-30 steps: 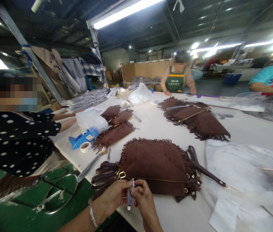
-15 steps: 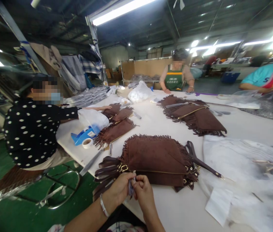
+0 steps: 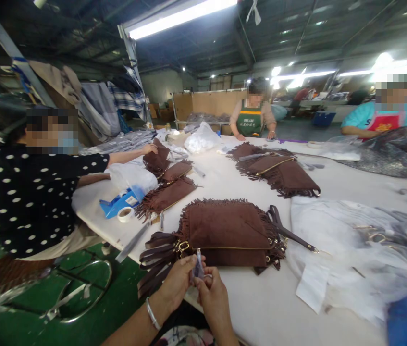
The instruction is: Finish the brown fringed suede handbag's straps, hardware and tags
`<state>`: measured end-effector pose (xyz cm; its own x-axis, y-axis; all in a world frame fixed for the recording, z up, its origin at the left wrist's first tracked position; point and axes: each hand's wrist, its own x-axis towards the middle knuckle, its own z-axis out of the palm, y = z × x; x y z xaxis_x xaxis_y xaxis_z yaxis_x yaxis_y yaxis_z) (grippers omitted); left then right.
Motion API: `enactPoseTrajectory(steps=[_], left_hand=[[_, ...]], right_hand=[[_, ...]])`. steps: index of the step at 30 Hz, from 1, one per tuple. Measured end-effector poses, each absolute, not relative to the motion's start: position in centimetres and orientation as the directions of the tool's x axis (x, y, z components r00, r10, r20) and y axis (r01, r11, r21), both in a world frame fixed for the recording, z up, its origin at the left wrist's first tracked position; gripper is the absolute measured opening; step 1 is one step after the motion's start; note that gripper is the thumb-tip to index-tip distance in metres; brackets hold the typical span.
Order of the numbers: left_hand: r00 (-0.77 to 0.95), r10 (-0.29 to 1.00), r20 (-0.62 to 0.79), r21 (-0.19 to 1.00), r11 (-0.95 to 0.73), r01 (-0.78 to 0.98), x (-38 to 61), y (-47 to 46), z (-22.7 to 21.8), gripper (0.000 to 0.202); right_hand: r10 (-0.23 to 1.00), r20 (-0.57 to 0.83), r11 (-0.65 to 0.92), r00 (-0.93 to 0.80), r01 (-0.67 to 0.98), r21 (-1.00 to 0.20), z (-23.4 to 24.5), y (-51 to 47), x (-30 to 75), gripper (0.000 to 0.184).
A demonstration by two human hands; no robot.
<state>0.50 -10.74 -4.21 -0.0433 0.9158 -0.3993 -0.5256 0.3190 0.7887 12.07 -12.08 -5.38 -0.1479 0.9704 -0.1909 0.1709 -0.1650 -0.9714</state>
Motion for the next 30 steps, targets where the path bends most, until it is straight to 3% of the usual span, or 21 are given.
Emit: enactPoseTrajectory(steps=[4, 8, 10, 14, 22, 26, 30], left_hand=[[0.052, 0.923, -0.382, 0.738, 0.339, -0.584, 0.1, -10.9, -4.2, 0.053], [0.057, 0.919, -0.39, 0.75, 0.353, -0.56, 0.0, -11.2, -4.1, 0.048], [0.032, 0.917, -0.398, 0.764, 0.351, -0.542, -0.1, -11.3, -4.2, 0.047], [-0.007, 0.925, -0.381, 0.792, 0.322, -0.519, -0.3, -10.9, -4.5, 0.047], [-0.23, 0.93, -0.288, 0.928, 0.211, -0.308, -0.1, -10.1, -5.3, 0.034], [-0.275, 0.928, -0.254, 0.96, 0.206, -0.19, 0.6, -10.5, -5.1, 0.021], [-0.352, 0.925, -0.142, 0.989, 0.119, -0.087, 0.8, -10.7, -5.2, 0.012]], right_hand=[[0.963, -0.163, -0.105, -0.214, 0.259, -0.96, -4.8, -11.9, 13.3, 0.02], [0.999, 0.016, 0.031, -0.043, 0.387, -0.922, -3.3, -10.4, 14.7, 0.027], [0.998, 0.05, 0.062, -0.041, 0.401, -0.914, -2.7, -9.6, 14.5, 0.028], [0.994, 0.002, 0.037, -0.114, 0.308, -0.951, -2.5, -8.7, 12.6, 0.033], [0.998, -0.067, -0.06, -0.021, 0.237, -0.97, -2.9, -8.1, 10.4, 0.038], [0.999, -0.054, -0.049, -0.004, 0.346, -0.937, -3.0, -8.2, 10.3, 0.035], [0.999, 0.044, 0.02, 0.033, 0.522, -0.853, -3.0, -8.5, 10.0, 0.032]])
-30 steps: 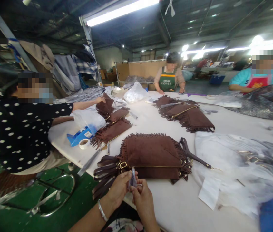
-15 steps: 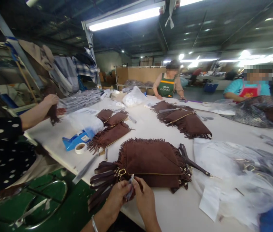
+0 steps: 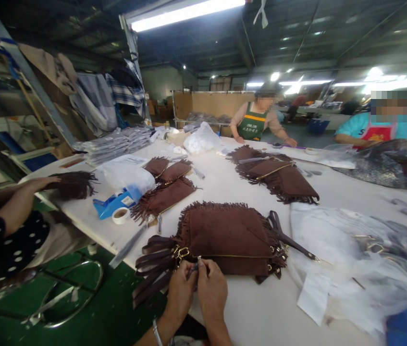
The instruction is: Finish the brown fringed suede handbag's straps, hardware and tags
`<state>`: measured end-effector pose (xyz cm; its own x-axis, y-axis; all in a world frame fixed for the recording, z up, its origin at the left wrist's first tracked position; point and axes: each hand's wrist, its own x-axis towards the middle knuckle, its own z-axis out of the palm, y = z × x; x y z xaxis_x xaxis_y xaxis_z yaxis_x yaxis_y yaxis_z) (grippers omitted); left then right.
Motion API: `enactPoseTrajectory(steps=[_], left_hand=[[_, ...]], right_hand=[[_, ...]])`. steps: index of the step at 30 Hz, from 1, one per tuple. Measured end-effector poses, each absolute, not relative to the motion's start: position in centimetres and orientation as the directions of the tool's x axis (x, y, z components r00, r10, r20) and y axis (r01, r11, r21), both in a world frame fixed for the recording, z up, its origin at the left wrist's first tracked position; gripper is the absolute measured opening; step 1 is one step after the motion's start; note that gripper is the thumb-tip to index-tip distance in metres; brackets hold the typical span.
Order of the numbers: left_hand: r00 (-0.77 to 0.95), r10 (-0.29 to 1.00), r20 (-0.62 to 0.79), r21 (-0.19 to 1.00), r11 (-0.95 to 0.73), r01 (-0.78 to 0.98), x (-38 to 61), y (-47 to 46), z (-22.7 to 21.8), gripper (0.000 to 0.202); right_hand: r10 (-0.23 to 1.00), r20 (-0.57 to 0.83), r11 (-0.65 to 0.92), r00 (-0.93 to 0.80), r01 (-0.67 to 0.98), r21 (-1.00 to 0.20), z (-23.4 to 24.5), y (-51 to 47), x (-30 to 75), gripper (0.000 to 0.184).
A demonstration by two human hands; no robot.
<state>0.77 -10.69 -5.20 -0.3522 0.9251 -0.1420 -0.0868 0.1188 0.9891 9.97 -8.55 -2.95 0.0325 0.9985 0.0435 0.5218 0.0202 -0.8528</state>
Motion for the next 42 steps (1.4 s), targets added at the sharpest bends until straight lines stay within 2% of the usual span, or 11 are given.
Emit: enactPoseTrajectory(steps=[5, 8, 10, 12, 14, 17, 23, 26, 33, 42], left_hand=[[-0.374, 0.92, -0.121, 0.992, 0.118, -0.033, 0.8, -10.6, -5.4, 0.013], [-0.309, 0.926, -0.218, 0.973, 0.183, -0.137, 0.7, -10.7, -5.6, 0.023], [-0.242, 0.933, -0.267, 0.954, 0.219, -0.207, 0.6, -10.8, -5.7, 0.034], [-0.202, 0.937, -0.287, 0.942, 0.238, -0.235, 0.5, -10.9, -5.9, 0.047], [-0.178, 0.932, -0.314, 0.928, 0.262, -0.266, 0.4, -11.2, -5.9, 0.058], [-0.118, 0.922, -0.369, 0.886, 0.311, -0.343, 0.3, -11.6, -5.6, 0.064], [-0.011, 0.928, -0.371, 0.858, 0.339, -0.386, 0.1, -12.4, -5.5, 0.058], [0.02, 0.918, -0.395, 0.85, 0.374, -0.372, 0.2, -12.6, -5.9, 0.06], [0.108, 0.893, -0.437, 0.811, 0.443, -0.384, -0.3, -12.8, -6.4, 0.056], [0.131, 0.888, -0.442, 0.821, 0.459, -0.34, -0.7, -13.5, -5.8, 0.052]], right_hand=[[0.991, 0.136, 0.096, -0.007, 0.746, -0.66, -2.8, -9.0, 9.6, 0.032], [0.985, 0.158, 0.147, -0.075, 0.846, -0.512, -2.7, -9.5, 10.5, 0.03], [0.982, 0.162, 0.166, -0.101, 0.874, -0.457, -2.7, -9.6, 11.6, 0.032], [0.978, 0.167, 0.188, -0.122, 0.86, -0.474, -2.5, -9.4, 12.7, 0.033], [0.974, 0.17, 0.218, -0.147, 0.804, -0.553, -2.2, -8.8, 13.4, 0.033], [0.976, 0.146, 0.218, -0.162, 0.727, -0.651, -1.7, -7.6, 13.4, 0.033], [0.999, 0.034, 0.038, -0.023, 0.806, -0.59, -1.7, -6.4, 11.4, 0.051], [0.999, 0.022, -0.022, 0.042, 0.814, -0.58, -2.1, -6.4, 10.8, 0.052], [0.997, 0.062, -0.004, 0.053, 0.792, -0.61, -2.8, -6.5, 10.8, 0.05], [0.996, 0.066, -0.014, 0.068, 0.799, -0.601, -3.2, -6.5, 10.7, 0.048]])
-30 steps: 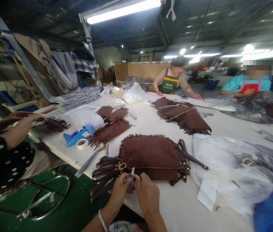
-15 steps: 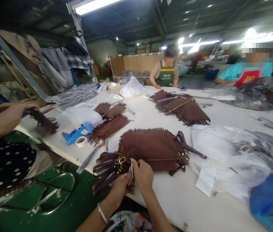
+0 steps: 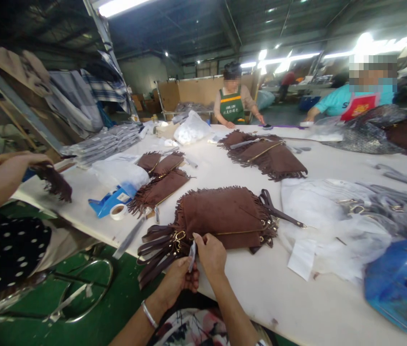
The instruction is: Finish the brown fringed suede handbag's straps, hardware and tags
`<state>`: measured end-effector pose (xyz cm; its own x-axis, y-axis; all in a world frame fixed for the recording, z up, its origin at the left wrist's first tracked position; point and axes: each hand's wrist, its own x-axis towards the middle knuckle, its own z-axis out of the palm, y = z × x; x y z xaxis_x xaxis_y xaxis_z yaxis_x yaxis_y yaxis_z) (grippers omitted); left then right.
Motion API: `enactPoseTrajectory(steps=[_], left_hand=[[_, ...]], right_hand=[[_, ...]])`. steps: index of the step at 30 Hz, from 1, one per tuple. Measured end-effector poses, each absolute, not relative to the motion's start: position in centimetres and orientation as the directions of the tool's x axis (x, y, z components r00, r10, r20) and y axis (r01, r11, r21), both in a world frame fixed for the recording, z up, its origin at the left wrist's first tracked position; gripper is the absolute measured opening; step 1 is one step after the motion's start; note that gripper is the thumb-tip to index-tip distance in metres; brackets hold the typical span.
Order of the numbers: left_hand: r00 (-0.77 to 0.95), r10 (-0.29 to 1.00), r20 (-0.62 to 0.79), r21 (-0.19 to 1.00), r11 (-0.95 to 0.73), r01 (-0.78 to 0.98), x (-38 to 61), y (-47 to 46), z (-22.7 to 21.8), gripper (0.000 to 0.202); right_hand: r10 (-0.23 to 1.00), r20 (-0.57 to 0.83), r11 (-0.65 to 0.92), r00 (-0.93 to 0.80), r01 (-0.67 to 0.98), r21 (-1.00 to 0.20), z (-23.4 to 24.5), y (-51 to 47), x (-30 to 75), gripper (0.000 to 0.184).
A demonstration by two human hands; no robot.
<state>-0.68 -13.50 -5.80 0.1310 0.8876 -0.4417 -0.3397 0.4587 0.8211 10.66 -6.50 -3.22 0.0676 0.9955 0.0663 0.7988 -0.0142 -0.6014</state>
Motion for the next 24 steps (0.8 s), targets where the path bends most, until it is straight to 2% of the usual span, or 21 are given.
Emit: enactPoseTrajectory(steps=[5, 8, 11, 14, 19, 24], left_hand=[[0.178, 0.873, -0.454, 0.734, 0.479, -0.48, -0.9, -14.2, -5.4, 0.042], [0.185, 0.893, -0.411, 0.674, 0.434, -0.597, -1.1, -14.6, -5.1, 0.033], [0.21, 0.895, -0.394, 0.663, 0.434, -0.61, -1.3, -15.1, -4.9, 0.03], [0.173, 0.89, -0.422, 0.717, 0.445, -0.537, -1.4, -15.1, -5.4, 0.038], [0.108, 0.89, -0.444, 0.846, 0.456, -0.277, -1.1, -14.1, -8.6, 0.056], [0.093, 0.899, -0.428, 0.902, 0.431, -0.013, -1.8, -13.9, -8.8, 0.056]], right_hand=[[0.995, 0.071, -0.012, 0.068, 0.802, -0.597, -3.1, -6.6, 10.7, 0.047], [0.995, 0.08, 0.001, 0.059, 0.801, -0.599, -3.1, -6.6, 10.8, 0.047], [0.995, 0.077, 0.0, 0.058, 0.802, -0.597, -3.1, -6.6, 10.7, 0.047], [0.996, 0.063, -0.011, 0.061, 0.798, -0.602, -3.1, -6.4, 10.7, 0.046], [0.998, 0.036, -0.026, 0.06, 0.795, -0.605, -3.2, -6.3, 10.8, 0.046], [0.999, 0.017, -0.028, 0.05, 0.782, -0.623, -3.1, -6.4, 10.9, 0.046]])
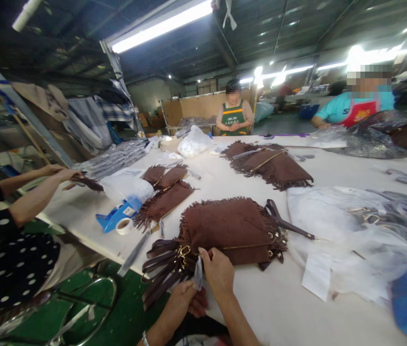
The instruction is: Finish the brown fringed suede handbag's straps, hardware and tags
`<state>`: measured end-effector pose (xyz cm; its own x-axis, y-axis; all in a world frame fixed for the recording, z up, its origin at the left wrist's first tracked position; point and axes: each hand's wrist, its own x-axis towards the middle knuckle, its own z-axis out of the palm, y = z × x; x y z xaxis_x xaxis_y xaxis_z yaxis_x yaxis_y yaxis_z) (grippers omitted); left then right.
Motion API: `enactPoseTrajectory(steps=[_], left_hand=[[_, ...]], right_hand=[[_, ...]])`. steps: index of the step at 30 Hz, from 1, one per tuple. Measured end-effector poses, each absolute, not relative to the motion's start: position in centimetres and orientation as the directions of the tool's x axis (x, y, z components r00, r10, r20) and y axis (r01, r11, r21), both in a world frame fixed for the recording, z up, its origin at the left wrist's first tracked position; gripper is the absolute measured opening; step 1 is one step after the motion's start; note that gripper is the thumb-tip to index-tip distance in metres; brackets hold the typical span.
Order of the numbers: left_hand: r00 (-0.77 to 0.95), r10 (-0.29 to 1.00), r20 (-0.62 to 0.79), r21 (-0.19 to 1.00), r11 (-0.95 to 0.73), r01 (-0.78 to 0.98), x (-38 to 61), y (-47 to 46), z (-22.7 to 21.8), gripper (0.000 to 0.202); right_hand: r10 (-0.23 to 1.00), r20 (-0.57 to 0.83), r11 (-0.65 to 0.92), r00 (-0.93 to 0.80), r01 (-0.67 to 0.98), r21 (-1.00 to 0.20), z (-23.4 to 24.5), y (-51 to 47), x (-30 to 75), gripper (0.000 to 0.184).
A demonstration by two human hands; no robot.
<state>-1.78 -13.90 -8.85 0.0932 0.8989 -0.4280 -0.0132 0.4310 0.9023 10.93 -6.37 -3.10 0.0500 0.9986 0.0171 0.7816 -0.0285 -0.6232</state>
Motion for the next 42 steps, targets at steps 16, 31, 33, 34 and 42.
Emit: enactPoseTrajectory(steps=[16, 31, 33, 34, 42], left_hand=[[0.06, 0.997, 0.045, 0.28, -0.07, 0.958, -7.0, -9.9, -0.9, 0.026], [-0.041, 0.88, -0.473, 0.872, 0.462, -0.16, -4.5, -8.6, -1.7, 0.055], [-0.069, 0.899, -0.433, 0.901, 0.428, -0.076, -4.7, -8.5, -1.6, 0.053], [-0.072, 0.908, -0.412, 0.911, 0.412, -0.021, -5.0, -8.4, -1.8, 0.053], [-0.081, 0.913, -0.4, 0.905, 0.407, 0.124, -6.5, -7.8, -5.1, 0.059]], right_hand=[[0.951, 0.308, 0.209, 0.012, 0.71, -0.673, -2.1, -8.3, 11.5, 0.034], [0.967, 0.245, 0.226, -0.072, 0.684, -0.693, -1.7, -7.5, 19.0, 0.014], [0.963, 0.209, -0.024, 0.172, 0.824, -0.567, -2.7, -8.1, 24.2, 0.022], [0.939, 0.207, -0.145, 0.275, 0.862, -0.485, -3.6, -8.3, 26.9, 0.027], [0.893, 0.437, -0.149, 0.107, 0.987, 0.061, -10.5, -13.5, 36.0, 0.032]])
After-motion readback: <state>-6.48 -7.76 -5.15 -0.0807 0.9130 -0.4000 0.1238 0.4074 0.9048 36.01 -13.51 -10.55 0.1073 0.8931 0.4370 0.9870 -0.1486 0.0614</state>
